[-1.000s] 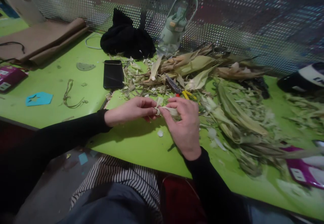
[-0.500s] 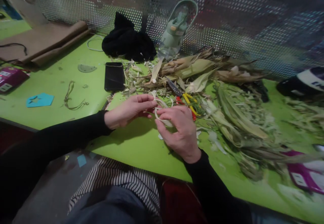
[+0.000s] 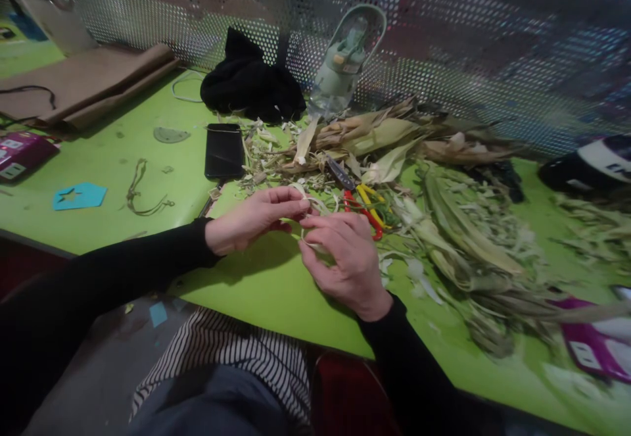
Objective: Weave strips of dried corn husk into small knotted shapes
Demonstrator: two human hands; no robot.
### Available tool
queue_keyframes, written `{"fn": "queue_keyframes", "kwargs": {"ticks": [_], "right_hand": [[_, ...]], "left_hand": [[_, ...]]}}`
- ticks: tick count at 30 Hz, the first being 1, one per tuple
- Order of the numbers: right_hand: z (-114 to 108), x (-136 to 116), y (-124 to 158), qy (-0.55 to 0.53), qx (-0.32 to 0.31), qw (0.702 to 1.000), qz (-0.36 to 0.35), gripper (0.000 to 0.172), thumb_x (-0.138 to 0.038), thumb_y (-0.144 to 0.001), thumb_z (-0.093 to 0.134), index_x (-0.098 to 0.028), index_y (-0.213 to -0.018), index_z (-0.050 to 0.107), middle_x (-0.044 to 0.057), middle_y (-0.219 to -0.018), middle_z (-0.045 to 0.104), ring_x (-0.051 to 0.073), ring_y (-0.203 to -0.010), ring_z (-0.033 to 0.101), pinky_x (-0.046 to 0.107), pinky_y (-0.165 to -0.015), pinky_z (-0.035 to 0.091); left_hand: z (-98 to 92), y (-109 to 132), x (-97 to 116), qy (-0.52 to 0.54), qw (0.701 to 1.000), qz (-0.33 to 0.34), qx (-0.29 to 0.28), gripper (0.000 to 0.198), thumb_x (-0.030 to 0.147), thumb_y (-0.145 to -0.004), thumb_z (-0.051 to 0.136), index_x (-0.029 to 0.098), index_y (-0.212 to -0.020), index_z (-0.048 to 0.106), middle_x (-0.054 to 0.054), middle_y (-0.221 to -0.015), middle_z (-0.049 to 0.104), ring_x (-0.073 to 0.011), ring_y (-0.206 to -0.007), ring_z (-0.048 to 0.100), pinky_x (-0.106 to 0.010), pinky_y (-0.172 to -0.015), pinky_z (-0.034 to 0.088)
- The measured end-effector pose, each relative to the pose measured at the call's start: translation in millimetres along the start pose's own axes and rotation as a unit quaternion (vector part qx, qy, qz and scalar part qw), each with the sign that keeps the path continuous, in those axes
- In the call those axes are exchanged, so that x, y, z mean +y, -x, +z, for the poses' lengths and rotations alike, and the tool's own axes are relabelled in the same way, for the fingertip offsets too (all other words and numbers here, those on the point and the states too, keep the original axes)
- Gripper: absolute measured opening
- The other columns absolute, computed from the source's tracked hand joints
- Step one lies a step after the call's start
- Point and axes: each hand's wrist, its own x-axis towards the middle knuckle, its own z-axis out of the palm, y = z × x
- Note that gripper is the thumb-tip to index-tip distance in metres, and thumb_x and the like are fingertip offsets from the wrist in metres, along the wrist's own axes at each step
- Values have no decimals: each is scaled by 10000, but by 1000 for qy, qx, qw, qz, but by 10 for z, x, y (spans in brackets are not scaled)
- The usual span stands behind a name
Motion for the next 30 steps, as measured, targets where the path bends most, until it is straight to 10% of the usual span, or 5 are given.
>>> {"fn": "queue_keyframes", "kwargs": {"ticks": [12,30], "right_hand": [[64,5,57,-40,94,980,173,94,-197,-881,656,-246,-932,594,49,-983,742,217,-908,688,423,-812,541],[42,21,66,-43,18,952,302,153,-372,-925,599,-221,-954,603,27,-811,630,173,-712,566,265,-498,407]], "left_hand": [[-30,-49,-86,-44,996,7,-72,131,195,-842,710,104,-819,618,28,-713,625,-62,-658,573,-247,-717,459],[-66,-45,-138,-323,938,102,-74,122,93,-832,535,136,-900,627,10,-758,637,-89,-680,564,-230,-691,469]]}}
